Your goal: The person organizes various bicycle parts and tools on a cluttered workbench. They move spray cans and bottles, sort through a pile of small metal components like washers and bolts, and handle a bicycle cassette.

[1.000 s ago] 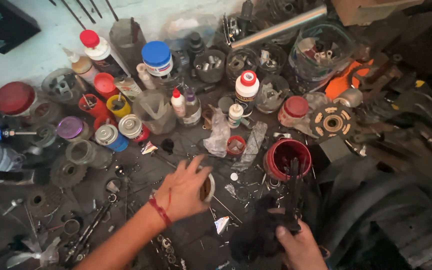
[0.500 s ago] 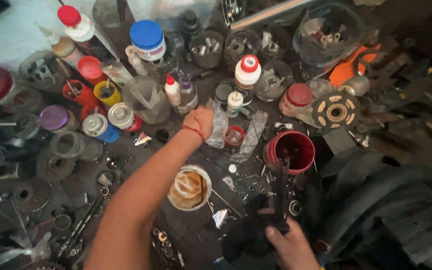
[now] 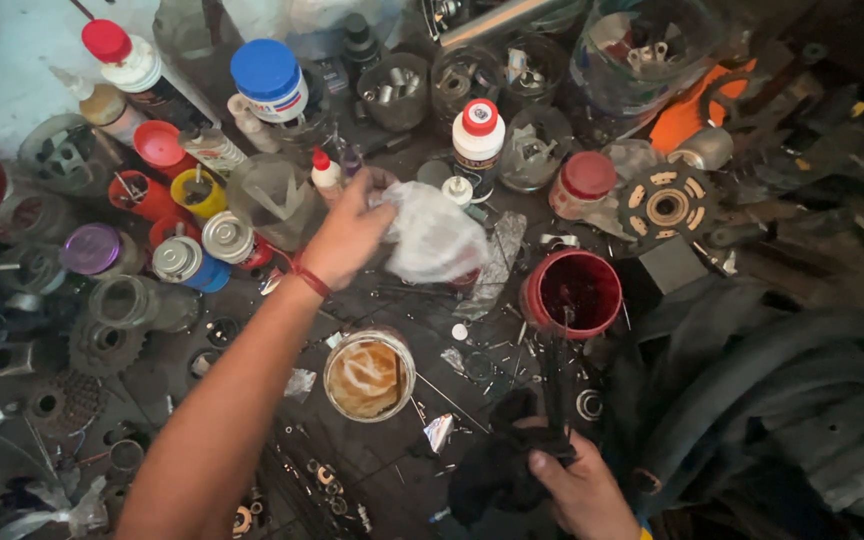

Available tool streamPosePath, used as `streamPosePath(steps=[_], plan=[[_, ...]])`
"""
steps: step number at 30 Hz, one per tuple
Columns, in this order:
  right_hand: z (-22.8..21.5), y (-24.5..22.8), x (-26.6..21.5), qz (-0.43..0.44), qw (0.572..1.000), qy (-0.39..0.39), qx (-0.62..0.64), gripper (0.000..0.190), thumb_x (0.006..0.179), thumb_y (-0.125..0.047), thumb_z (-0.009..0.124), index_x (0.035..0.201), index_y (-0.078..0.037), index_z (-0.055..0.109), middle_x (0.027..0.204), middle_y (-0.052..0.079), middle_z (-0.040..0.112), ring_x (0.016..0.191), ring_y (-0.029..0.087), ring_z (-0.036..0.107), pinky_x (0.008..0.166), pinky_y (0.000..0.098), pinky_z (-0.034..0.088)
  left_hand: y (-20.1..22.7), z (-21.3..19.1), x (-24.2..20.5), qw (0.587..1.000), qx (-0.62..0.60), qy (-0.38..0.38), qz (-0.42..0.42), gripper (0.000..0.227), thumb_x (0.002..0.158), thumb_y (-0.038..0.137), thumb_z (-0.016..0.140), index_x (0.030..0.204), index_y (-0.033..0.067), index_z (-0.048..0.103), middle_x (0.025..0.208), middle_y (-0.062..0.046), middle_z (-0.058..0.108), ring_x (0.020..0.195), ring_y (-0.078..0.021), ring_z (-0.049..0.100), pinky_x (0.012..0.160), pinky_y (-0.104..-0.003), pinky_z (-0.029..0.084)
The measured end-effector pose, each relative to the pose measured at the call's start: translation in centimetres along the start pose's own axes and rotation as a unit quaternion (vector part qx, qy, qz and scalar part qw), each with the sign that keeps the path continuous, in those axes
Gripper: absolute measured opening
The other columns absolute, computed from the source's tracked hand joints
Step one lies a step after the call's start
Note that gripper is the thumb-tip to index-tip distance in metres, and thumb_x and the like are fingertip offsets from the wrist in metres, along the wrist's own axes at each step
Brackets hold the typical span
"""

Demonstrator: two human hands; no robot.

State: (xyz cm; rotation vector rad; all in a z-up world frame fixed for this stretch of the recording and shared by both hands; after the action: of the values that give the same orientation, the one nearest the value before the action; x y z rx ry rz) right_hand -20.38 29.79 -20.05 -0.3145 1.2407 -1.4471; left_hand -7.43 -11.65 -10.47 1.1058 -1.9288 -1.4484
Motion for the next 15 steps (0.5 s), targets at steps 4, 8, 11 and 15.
streamPosePath(steps=[4, 8, 11, 15], plan=[[0.9, -0.9, -0.7, 0.023, 0.997, 0.012, -0.073, 0.043, 0.086, -0.014, 0.078, 0.125, 0.004, 0.075, 0.106, 0.017, 0.083, 0.097, 0.025, 0.076, 0.089, 0.0382, 0.059, 0.4, 1.5, 0.6, 0.983, 0.096, -0.026, 0.155, 0.032, 0.085, 0.009, 0.046, 0.108, 0.0123, 0.068, 0.112, -0.005, 0.076, 0.107, -0.022, 0.069, 0.095, -0.034, 0.049], [1.1, -0.5, -0.9, 0.04, 0.999, 0.006, -0.032, 0.04, 0.087, -0.008, 0.076, 0.126, 0.005, 0.073, 0.112, 0.02, 0.081, 0.103, 0.028, 0.075, 0.094, 0.0406, 0.06, 5.0, 7.8, -0.8, 0.841, 0.502, -0.093, 0.179, 0.015, 0.089, 0.003, 0.056, 0.096, 0.0049, 0.069, 0.104, -0.011, 0.059, 0.068, -0.0359, 0.068, 0.05, -0.051, 0.059], [0.5, -0.3, -0.9, 0.04, 0.997, 0.012, -0.067, 0.04, 0.087, -0.009, 0.078, 0.125, 0.003, 0.075, 0.108, 0.016, 0.082, 0.099, 0.024, 0.075, 0.091, 0.0374, 0.059, 3.0, 14.0, -1.0, 0.778, 0.54, -0.29, 0.139, 0.028, 0.097, 0.018, 0.051, 0.109, 0.0085, 0.074, 0.122, -0.011, 0.063, 0.09, -0.0341, 0.074, 0.069, -0.049, 0.063], [0.1, -0.8, -1.4, 0.073, 0.994, 0.022, -0.076, 0.039, 0.085, -0.004, 0.076, 0.124, 0.004, 0.076, 0.112, 0.021, 0.084, 0.102, 0.03, 0.079, 0.093, 0.0441, 0.061, -3.5, 19.8, 0.5, 0.695, 0.618, -0.318, 0.183, 0.036, 0.093, 0.02, 0.058, 0.126, 0.0174, 0.075, 0.128, -0.01, 0.067, 0.104, -0.0287, 0.074, 0.075, -0.044, 0.062]])
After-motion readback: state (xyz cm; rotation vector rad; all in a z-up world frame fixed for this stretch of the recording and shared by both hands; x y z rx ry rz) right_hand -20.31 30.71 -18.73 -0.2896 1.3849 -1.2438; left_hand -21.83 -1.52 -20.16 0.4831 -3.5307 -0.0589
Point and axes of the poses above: each hand's wrist, its own x-axis towards the middle knuckle, its own z-axis out of the palm, y = z × x, the point moved 4 cm from there along x, towards the middle knuckle
